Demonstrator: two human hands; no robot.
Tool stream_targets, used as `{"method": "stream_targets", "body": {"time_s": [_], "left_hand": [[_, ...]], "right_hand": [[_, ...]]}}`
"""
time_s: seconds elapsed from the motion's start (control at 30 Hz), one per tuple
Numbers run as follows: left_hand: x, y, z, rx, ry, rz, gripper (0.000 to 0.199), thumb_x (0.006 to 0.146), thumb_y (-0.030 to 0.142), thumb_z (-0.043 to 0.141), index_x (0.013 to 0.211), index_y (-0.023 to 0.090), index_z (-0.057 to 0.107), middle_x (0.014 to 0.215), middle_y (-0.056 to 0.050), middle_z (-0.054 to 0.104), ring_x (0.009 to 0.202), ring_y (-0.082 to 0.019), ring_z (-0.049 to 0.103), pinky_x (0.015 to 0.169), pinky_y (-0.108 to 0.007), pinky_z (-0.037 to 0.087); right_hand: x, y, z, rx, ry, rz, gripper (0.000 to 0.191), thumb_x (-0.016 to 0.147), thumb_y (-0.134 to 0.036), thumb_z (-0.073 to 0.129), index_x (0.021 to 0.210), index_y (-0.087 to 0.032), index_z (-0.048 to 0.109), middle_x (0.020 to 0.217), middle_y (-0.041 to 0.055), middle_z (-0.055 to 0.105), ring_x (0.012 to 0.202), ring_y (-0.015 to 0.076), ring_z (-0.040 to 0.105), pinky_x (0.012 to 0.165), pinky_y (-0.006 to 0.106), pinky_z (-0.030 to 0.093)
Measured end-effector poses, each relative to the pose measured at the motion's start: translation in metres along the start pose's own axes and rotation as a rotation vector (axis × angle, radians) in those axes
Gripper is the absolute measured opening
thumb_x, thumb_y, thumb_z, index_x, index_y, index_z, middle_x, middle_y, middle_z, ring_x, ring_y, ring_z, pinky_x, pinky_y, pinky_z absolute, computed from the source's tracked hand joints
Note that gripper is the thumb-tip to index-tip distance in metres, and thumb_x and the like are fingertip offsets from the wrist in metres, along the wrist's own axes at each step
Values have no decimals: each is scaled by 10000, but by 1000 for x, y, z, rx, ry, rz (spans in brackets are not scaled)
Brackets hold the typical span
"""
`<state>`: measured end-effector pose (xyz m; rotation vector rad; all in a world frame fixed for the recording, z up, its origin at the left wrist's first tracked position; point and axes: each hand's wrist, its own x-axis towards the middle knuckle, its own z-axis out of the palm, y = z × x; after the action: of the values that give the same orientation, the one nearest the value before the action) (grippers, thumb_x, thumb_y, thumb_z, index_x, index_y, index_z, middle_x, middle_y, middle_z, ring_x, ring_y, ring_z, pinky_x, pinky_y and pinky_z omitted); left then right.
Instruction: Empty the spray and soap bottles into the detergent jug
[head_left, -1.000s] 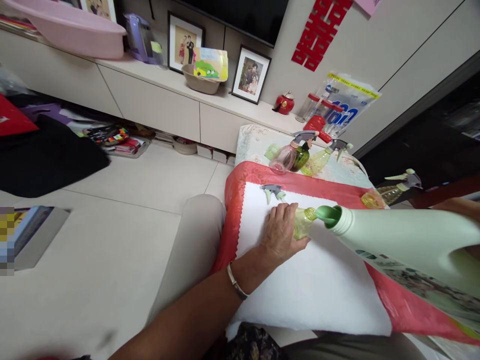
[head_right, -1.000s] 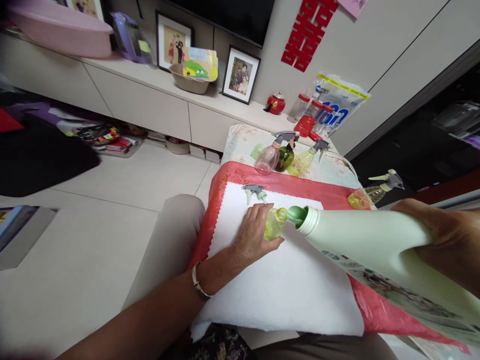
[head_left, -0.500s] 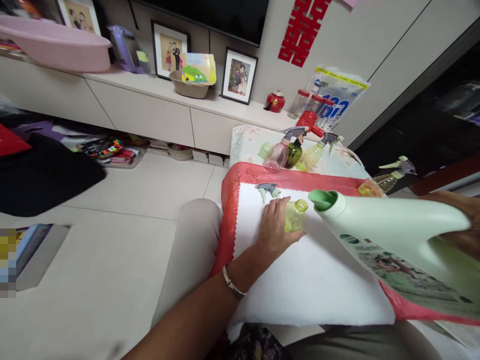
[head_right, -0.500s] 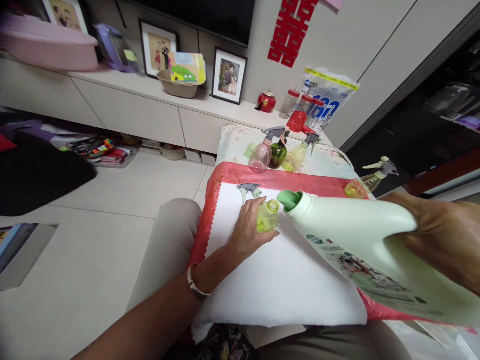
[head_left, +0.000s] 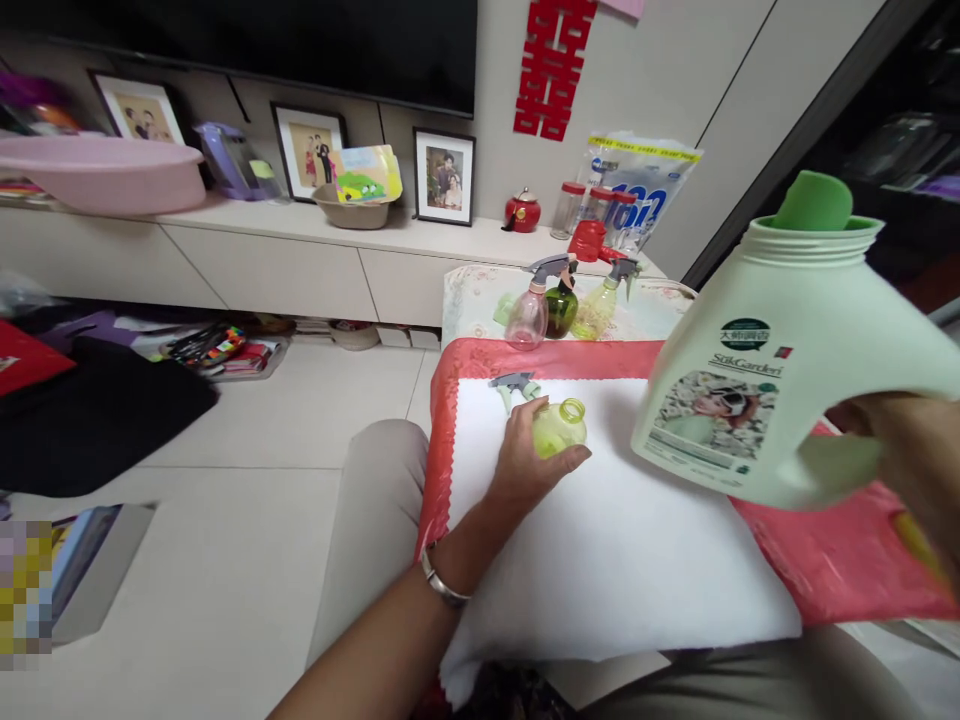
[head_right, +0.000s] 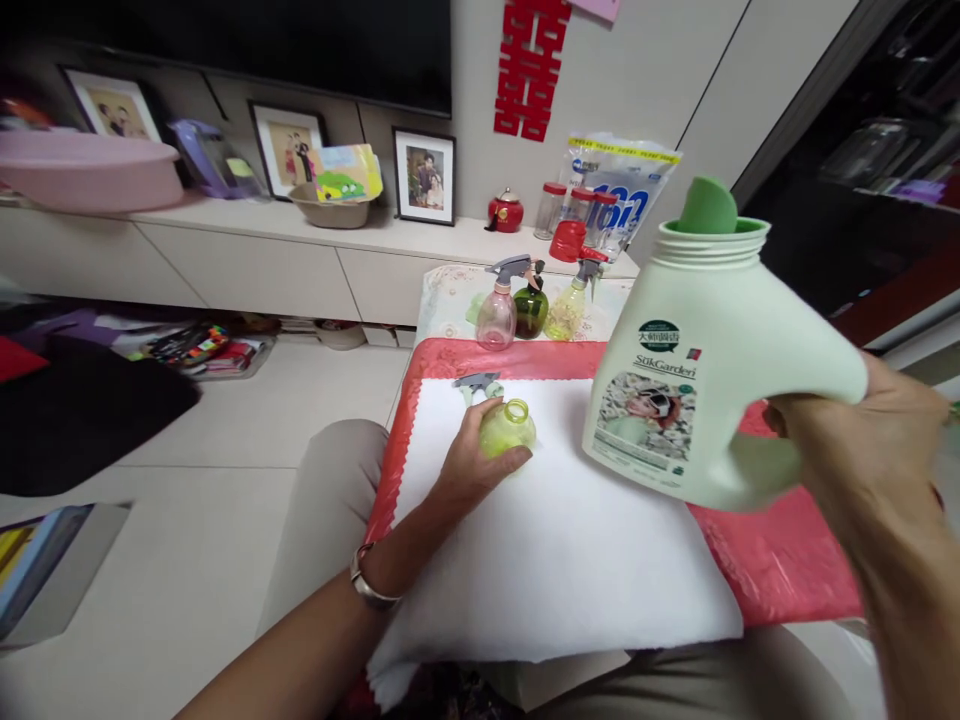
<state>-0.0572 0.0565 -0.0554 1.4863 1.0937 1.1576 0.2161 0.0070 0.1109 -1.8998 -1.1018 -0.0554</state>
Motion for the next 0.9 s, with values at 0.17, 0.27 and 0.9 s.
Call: {"method": "stream_targets", "body": {"time_s": [0.17, 0.27, 0.9], "left_hand": [[0, -5, -2, -168, 55, 0, 659, 875, 643, 599, 1346, 184, 558, 1371, -154, 605, 1322, -359, 542, 1130, -523, 416], [1, -9, -1, -277, 114, -44, 595, 961, 658, 445, 1312, 205, 604, 1358, -128, 642, 1309, -333, 567, 1119, -500, 432], [10, -2, -5, -284, 311, -120, 363, 920, 490, 612, 1085, 181, 705, 1136, -99, 737, 1082, -231, 673, 986, -372, 506]], "right_hand": [[7, 24, 49, 329, 151, 24, 334, 527, -335, 624, 764, -100, 607, 636, 28, 492, 517, 98, 434, 388, 173, 323], [11, 52, 74, 386, 178, 39, 457, 508, -409, 629, 837, -92, 630, 666, 17, 494, 553, 103, 435, 406, 178, 336], [2, 81, 65, 321, -141, 164, 723, 464, -534, 776, 1106, -199, 758, 954, 39, 659, 780, 156, 607, 550, 154, 418]]}}
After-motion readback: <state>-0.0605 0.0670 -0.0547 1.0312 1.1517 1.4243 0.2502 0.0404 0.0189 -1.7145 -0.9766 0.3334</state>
